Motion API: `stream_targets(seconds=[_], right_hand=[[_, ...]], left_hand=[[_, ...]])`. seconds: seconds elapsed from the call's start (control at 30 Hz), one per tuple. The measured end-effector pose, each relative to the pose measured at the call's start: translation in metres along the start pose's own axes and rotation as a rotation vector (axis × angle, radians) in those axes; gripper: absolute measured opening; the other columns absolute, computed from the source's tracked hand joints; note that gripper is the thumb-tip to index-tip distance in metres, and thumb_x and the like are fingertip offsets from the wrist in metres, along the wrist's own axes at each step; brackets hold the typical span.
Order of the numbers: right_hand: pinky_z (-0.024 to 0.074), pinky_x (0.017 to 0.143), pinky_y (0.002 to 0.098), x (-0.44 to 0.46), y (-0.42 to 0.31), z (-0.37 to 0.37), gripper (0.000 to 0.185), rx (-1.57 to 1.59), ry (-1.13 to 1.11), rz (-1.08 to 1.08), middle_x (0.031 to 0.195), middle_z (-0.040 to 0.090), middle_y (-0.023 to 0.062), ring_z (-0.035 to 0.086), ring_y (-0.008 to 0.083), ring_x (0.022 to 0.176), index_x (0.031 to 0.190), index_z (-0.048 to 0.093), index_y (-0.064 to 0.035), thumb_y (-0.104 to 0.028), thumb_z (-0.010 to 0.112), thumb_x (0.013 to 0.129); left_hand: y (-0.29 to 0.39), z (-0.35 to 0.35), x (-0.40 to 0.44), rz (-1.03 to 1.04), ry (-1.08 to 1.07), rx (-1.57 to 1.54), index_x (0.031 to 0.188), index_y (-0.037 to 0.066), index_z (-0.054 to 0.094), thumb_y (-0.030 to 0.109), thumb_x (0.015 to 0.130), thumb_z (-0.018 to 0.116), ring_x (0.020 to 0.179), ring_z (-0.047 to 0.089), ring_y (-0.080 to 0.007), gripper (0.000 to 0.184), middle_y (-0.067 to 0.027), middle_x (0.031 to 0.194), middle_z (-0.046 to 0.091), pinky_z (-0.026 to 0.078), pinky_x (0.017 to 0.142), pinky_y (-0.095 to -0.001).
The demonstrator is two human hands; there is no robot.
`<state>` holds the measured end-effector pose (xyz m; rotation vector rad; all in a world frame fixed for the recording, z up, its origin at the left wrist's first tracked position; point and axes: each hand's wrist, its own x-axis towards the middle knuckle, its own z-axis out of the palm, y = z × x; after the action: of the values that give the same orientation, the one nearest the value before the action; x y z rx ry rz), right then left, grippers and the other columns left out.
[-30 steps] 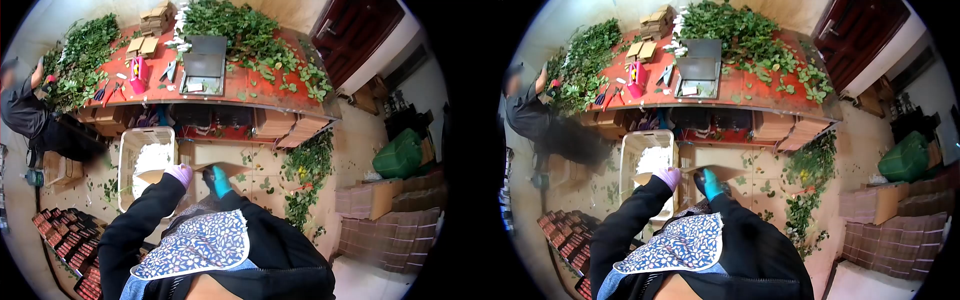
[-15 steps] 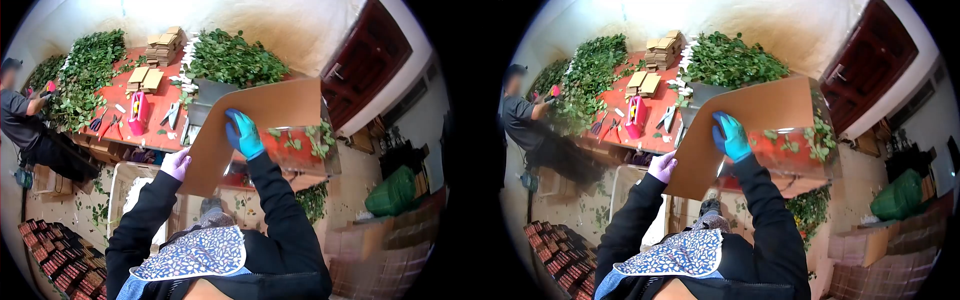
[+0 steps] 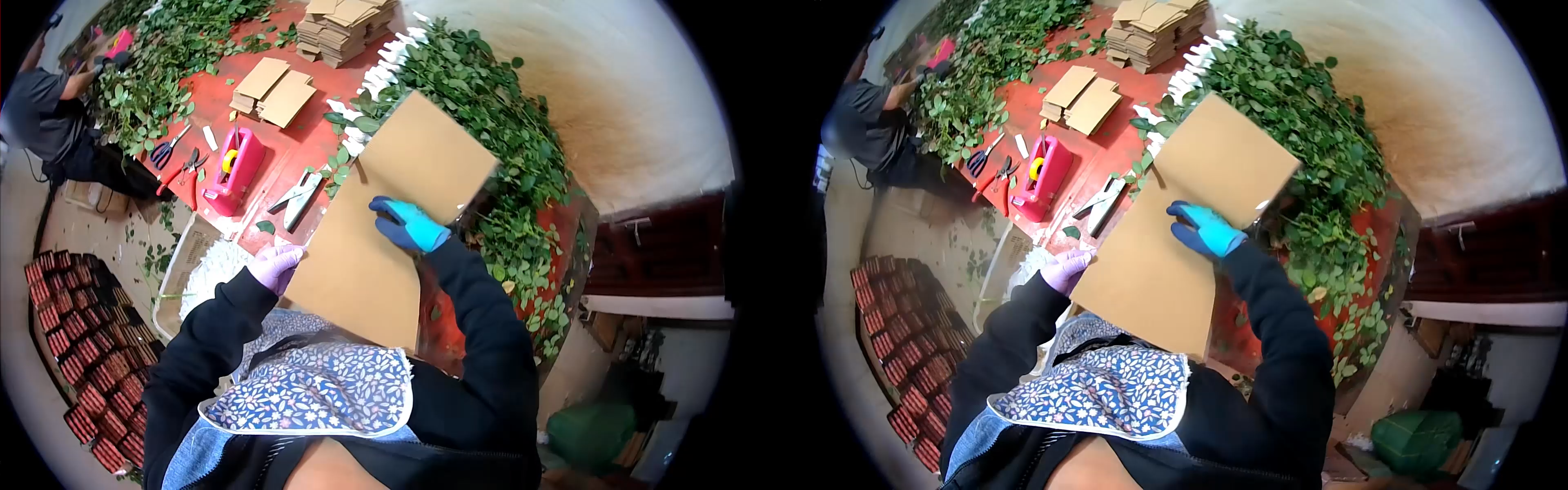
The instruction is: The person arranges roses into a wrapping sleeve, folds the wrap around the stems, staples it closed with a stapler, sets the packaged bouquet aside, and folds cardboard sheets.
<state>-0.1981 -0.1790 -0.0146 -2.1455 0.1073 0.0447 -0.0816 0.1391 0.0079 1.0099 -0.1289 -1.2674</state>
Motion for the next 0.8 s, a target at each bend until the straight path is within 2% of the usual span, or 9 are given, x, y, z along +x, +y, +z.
stream_targets(seconds=[0.17,0.27,0.37,0.4,0.43,0.57,0.6,0.63,0.8], right_hand=[[0.0487,0.097,0.0400,-0.003,0.018,0.019,0.045,0.018,-0.186,0.118,0.123,0.063,0.0177,0.062,0.0325,0.115,0.127,0.058,-0.0037,-0.032,0.064,0.092],[0.0467,0.101,0.0417,-0.003,0.031,0.025,0.053,-0.155,-0.335,0.086,0.128,0.061,0.0206,0.060,0.0360,0.117,0.130,0.057,-0.0043,-0.040,0.063,0.091],[0.0481,0.098,0.0423,0.000,-0.002,0.015,0.052,-0.139,-0.365,0.164,0.124,0.063,0.0211,0.061,0.0365,0.113,0.130,0.057,-0.0051,-0.039,0.063,0.091],[0.0489,0.096,0.0428,0.002,-0.003,0.015,0.051,-0.150,-0.377,0.170,0.121,0.064,0.0212,0.062,0.0367,0.111,0.130,0.057,-0.0057,-0.039,0.063,0.091],[0.0489,0.096,0.0428,0.004,-0.002,0.019,0.051,-0.144,-0.372,0.185,0.121,0.064,0.0212,0.062,0.0367,0.111,0.130,0.057,-0.0057,-0.039,0.063,0.091],[0.0510,0.089,0.0440,0.004,0.005,0.032,0.045,-0.112,-0.326,0.144,0.113,0.067,0.0203,0.065,0.0366,0.103,0.125,0.061,-0.0069,-0.036,0.065,0.091],[0.0513,0.089,0.0436,0.005,-0.005,0.028,0.042,-0.035,-0.255,0.186,0.111,0.067,0.0202,0.066,0.0367,0.101,0.123,0.061,-0.0060,-0.033,0.065,0.091],[0.0517,0.088,0.0432,0.007,-0.013,0.025,0.040,0.042,-0.181,0.228,0.109,0.068,0.0201,0.066,0.0368,0.099,0.121,0.062,-0.0050,-0.031,0.066,0.091],[0.0413,0.104,0.0450,0.023,-0.015,0.025,0.048,-0.367,0.040,0.058,0.136,0.053,0.0179,0.051,0.0353,0.126,0.131,0.055,-0.0030,-0.023,0.065,0.088]], left_hand=[[0.037,0.002,0.016,-0.287,0.008,0.014,0.115,0.002,0.065,0.031,0.102,0.050,0.070,0.070,-0.0164,0.035,-0.0105,0.091,0.072,0.055,0.057,-0.0242],[0.051,-0.015,0.034,-0.227,-0.032,0.590,0.095,0.005,0.071,0.032,0.103,0.049,0.049,0.058,-0.0091,0.036,0.0005,0.062,0.063,0.047,0.048,-0.0219],[0.052,-0.047,0.077,0.011,-0.005,0.732,0.102,0.004,0.067,0.028,0.100,0.057,0.064,0.060,-0.0077,0.026,0.0005,0.074,0.063,0.050,0.060,-0.0239],[0.053,-0.050,0.094,0.099,-0.112,0.816,0.108,0.003,0.065,0.024,0.100,0.057,0.085,0.064,-0.0111,0.025,-0.0033,0.092,0.067,0.053,0.076,-0.0272],[0.050,-0.039,0.113,0.376,-0.264,0.799,0.120,0.002,0.063,0.023,0.100,0.053,0.069,0.058,-0.0079,0.030,-0.0042,0.090,0.065,0.048,0.064,-0.0237],[0.072,0.001,0.144,-0.313,-0.595,0.737,0.134,0.003,0.056,0.029,0.105,0.047,0.100,0.063,-0.0164,0.040,-0.0105,0.125,0.064,0.050,0.091,-0.0302],[0.006,-0.049,0.168,-0.205,-0.725,0.617,0.137,0.004,0.055,0.030,0.105,0.045,0.110,0.063,-0.0188,0.042,-0.0095,0.133,0.062,0.048,0.099,-0.0316],[0.016,-0.043,0.169,-0.266,-0.725,0.849,0.135,0.004,0.057,0.031,0.104,0.049,0.113,0.063,-0.0194,0.042,-0.0097,0.130,0.064,0.047,0.101,-0.0311],[0.017,-0.052,0.174,-0.381,-0.683,0.767,0.123,0.003,0.066,0.037,0.099,0.059,0.100,0.068,-0.0192,0.042,-0.0100,0.114,0.071,0.051,0.093,-0.0331]])
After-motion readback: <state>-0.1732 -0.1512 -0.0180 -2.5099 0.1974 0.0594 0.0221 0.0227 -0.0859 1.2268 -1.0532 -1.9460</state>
